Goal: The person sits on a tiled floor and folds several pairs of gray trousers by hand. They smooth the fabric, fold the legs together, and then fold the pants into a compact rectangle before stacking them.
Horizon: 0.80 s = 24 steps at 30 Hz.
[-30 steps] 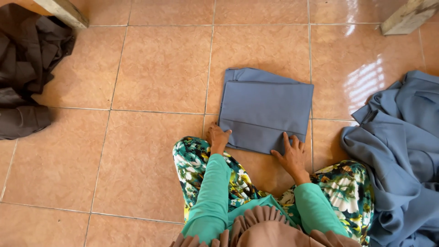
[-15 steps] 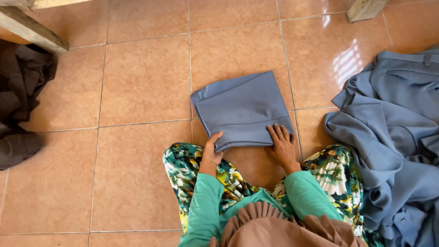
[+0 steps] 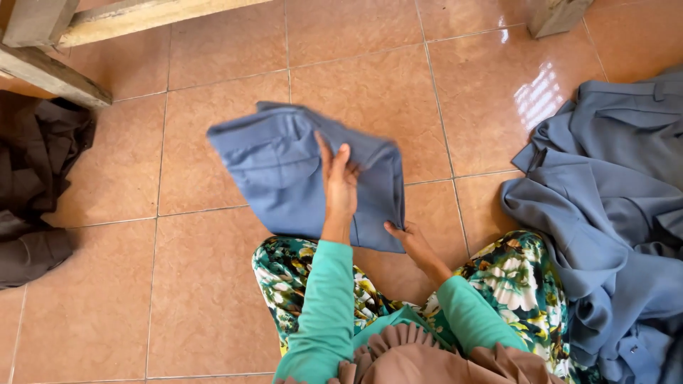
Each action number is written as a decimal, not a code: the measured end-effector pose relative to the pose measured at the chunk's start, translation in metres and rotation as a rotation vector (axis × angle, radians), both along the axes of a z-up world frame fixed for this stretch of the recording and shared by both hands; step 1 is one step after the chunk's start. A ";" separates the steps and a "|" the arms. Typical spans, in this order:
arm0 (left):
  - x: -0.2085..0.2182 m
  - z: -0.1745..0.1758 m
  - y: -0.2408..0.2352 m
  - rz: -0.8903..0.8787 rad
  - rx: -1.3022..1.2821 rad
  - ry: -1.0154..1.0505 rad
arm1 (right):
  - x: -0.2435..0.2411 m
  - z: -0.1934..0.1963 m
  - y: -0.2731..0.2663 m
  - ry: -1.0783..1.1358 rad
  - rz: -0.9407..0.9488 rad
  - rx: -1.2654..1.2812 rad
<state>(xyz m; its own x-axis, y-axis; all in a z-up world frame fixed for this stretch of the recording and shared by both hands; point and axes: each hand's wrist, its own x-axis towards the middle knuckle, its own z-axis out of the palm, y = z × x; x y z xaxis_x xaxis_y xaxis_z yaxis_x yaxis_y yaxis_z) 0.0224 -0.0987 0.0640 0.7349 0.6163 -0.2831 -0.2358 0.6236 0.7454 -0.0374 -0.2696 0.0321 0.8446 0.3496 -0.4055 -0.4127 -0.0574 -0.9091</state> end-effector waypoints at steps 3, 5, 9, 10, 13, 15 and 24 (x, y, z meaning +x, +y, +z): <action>0.019 -0.002 -0.026 -0.448 0.304 -0.095 | 0.011 -0.075 -0.010 0.248 -0.179 0.143; 0.020 -0.048 -0.036 -0.650 0.486 0.221 | 0.015 -0.068 -0.016 0.419 -0.301 0.258; -0.028 -0.149 -0.043 -1.003 0.340 0.573 | 0.031 -0.156 -0.038 0.435 -0.251 0.217; -0.042 -0.174 -0.043 -1.150 0.304 0.709 | 0.032 -0.165 -0.038 0.451 -0.236 0.194; -0.078 -0.159 -0.045 -1.153 0.108 0.816 | 0.030 -0.152 -0.037 0.481 -0.227 0.185; -0.084 -0.152 -0.048 -1.012 -0.044 0.780 | 0.028 -0.143 -0.037 0.493 -0.237 0.196; -0.083 -0.156 -0.051 -0.201 -0.370 0.518 | 0.037 -0.135 -0.025 0.447 -0.278 0.014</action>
